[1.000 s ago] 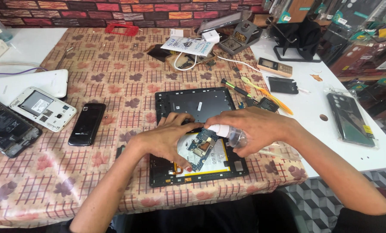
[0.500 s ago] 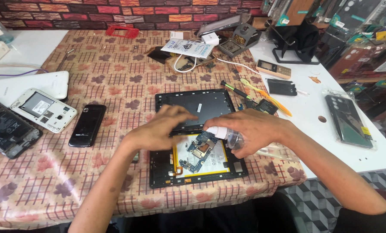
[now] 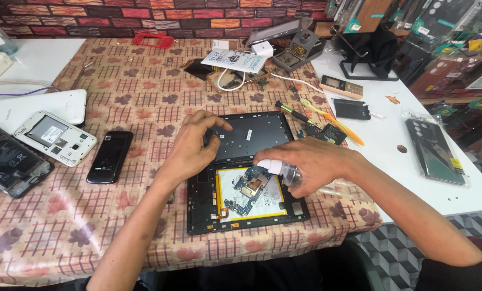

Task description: The person uses a screwdriver to remove screws from a disassembled tablet, then sprays a cleaning solution onto the motherboard and scrubs it with a toothbrush. The person handles the tablet frame, motherboard, and battery while working at a cluttered repair table.

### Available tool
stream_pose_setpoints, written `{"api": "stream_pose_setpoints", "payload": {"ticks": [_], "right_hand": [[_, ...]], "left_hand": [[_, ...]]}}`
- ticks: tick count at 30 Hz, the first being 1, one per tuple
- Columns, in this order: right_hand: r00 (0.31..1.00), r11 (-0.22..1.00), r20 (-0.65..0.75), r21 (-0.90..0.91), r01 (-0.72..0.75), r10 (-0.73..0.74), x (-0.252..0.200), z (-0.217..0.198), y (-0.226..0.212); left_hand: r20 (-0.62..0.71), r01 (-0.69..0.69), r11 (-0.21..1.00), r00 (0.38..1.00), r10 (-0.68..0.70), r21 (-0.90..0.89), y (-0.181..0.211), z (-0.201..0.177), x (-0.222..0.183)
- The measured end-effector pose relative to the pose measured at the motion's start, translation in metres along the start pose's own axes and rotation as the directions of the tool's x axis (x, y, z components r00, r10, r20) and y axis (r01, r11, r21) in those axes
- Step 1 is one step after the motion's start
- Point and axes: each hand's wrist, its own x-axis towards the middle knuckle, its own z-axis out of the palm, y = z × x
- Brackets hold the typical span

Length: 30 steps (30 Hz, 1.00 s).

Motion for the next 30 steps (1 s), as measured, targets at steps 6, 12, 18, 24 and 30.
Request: {"api": "stream_pose_setpoints", "payload": {"ticks": [6, 12, 18, 24, 30], "right_hand": [[1.0, 1.0, -0.008, -0.001, 0.022, -0.022, 0.0002, 0.0, 0.0004], [1.0, 1.0, 0.0, 0.011, 0.02, -0.02, 0.0017, -0.0006, 0.0022], [1.0, 1.0, -0.021, -0.007, -0.009, 0.009, 0.0, -0.0008, 0.0014], [1.0, 1.0, -0.012, 0.013, -0.003, 0.004, -0.0016, -0.0006, 0.0033], [0.998, 0.998, -0.03, 0.041, 0.051, -0.05, -0.0022, 0.0008, 0.0069]], "left_hand": [[-0.033, -0.028, 1.0, 0.999, 0.028, 0.012, 0.0023, 0.0004, 0.0001], [-0.054, -0.04, 0.998, 0.998, 0.043, 0.053, 0.0012, 0.0013, 0.0002], [-0.056, -0.017, 0.998, 0.998, 0.02, 0.056, 0.0016, 0.0015, -0.0001], [-0.068, -0.028, 0.998, 0.997, 0.032, 0.057, 0.0035, 0.0019, -0.0002], [-0.062, -0.009, 0.998, 0.998, 0.012, 0.056, 0.0035, 0.0024, 0.0]]}}
